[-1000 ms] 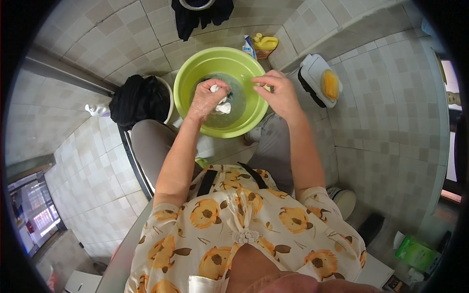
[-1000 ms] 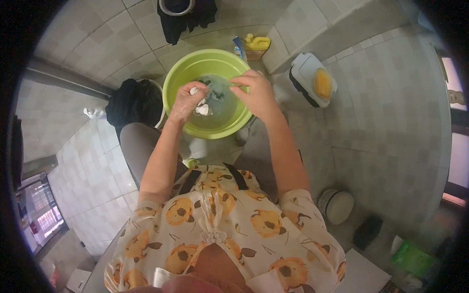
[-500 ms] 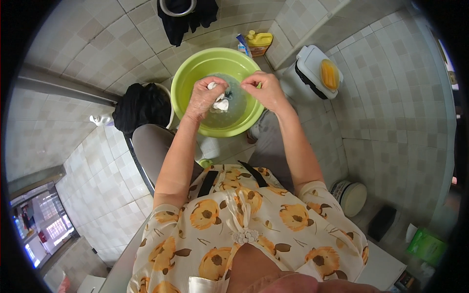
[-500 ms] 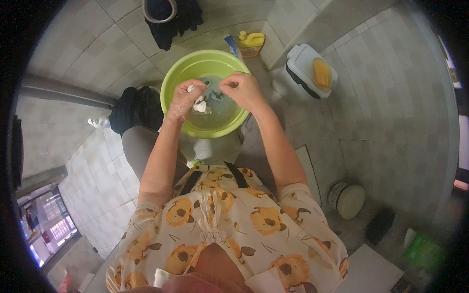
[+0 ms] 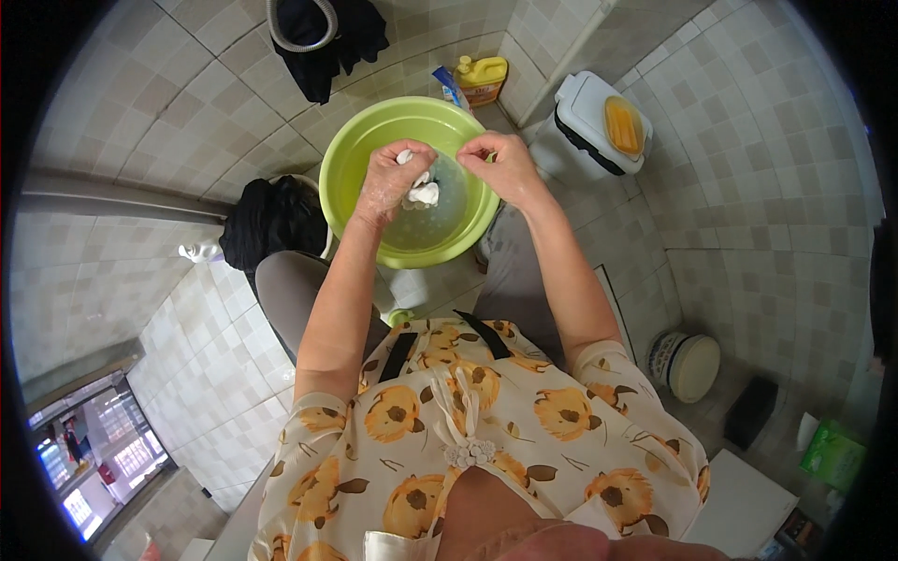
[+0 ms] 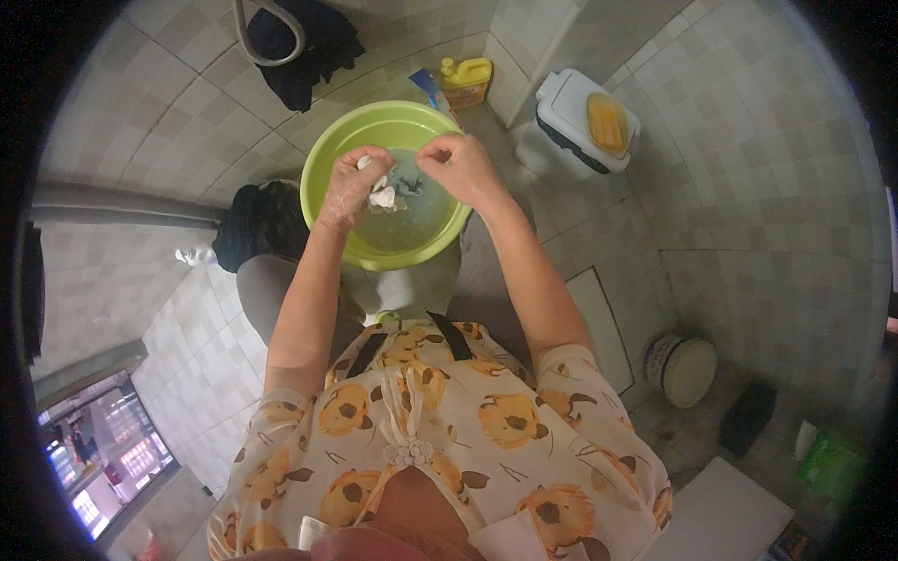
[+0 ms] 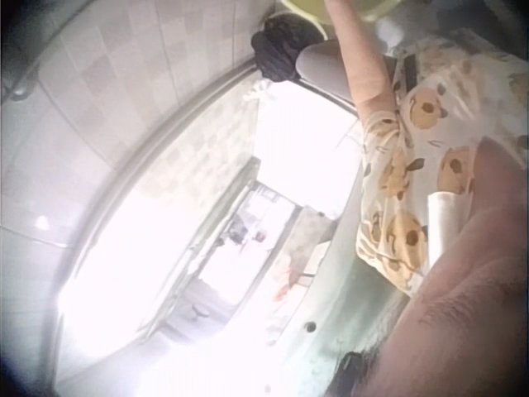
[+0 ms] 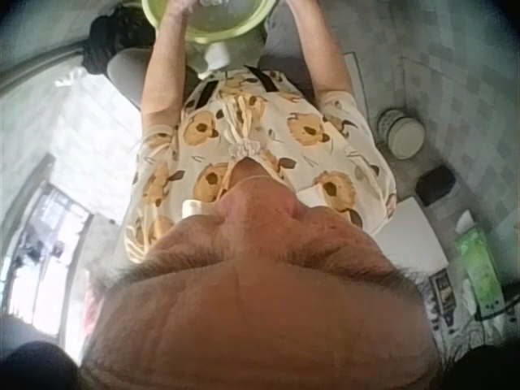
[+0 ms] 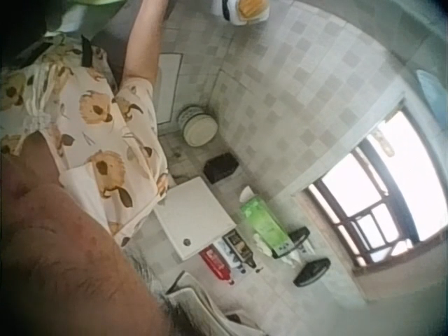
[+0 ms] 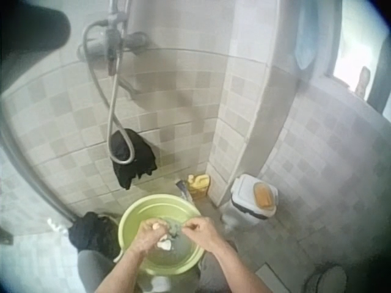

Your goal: The person washes a black sock and a white cloth in a green basin of soapy water by hand, rubbing and squeezing the items.

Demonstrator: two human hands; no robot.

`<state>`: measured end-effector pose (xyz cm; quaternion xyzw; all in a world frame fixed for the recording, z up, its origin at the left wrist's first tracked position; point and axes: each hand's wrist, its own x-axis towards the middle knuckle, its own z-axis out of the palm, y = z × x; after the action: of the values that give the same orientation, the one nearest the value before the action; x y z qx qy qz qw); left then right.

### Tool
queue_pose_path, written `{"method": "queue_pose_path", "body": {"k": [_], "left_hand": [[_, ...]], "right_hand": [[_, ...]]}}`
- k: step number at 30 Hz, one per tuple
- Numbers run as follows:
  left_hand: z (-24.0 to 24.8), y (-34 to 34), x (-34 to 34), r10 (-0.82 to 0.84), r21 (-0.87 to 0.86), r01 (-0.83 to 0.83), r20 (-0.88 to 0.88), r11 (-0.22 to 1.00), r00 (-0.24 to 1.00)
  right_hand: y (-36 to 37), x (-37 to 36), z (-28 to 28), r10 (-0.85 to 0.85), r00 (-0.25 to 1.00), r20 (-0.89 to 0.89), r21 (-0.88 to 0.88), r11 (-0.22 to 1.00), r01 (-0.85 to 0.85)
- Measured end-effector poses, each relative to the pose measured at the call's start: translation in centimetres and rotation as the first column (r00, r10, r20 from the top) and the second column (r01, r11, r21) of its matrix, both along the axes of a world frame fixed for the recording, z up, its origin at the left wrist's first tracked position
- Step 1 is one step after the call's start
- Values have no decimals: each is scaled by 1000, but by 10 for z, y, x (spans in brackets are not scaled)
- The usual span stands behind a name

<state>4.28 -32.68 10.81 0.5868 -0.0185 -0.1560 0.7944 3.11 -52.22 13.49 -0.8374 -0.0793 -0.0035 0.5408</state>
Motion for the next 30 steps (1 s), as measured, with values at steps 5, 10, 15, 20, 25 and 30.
{"method": "queue_pose_path", "body": {"k": [5, 10, 15, 20, 25, 30], "left_hand": [[6, -11, 2, 28, 8, -29, 20, 1000, 999], [-3, -6, 7, 98, -22, -99, -59, 995, 993], [-12, 1, 12, 145, -59, -151, -86, 987, 986], [-12, -10, 15, 122, -163, -146, -147, 976, 982], [-1, -11, 12, 154, -154, -181, -173, 971, 973], [-1, -6, 14, 164, -215, -196, -160, 957, 974]], "right_hand": [[-20, -1, -3, -45, 997, -59, 127, 990, 52], [-76, -23, 4, -158, 976, -151, 224, 956, 189], [-141, -65, 6, -287, 943, -167, 119, 944, 308], [-181, -98, -8, -420, 878, -229, 197, 863, 464], [-191, -104, -16, -417, 846, -334, 293, 807, 513], [-197, -114, -8, -438, 836, -330, 288, 797, 531]]}}
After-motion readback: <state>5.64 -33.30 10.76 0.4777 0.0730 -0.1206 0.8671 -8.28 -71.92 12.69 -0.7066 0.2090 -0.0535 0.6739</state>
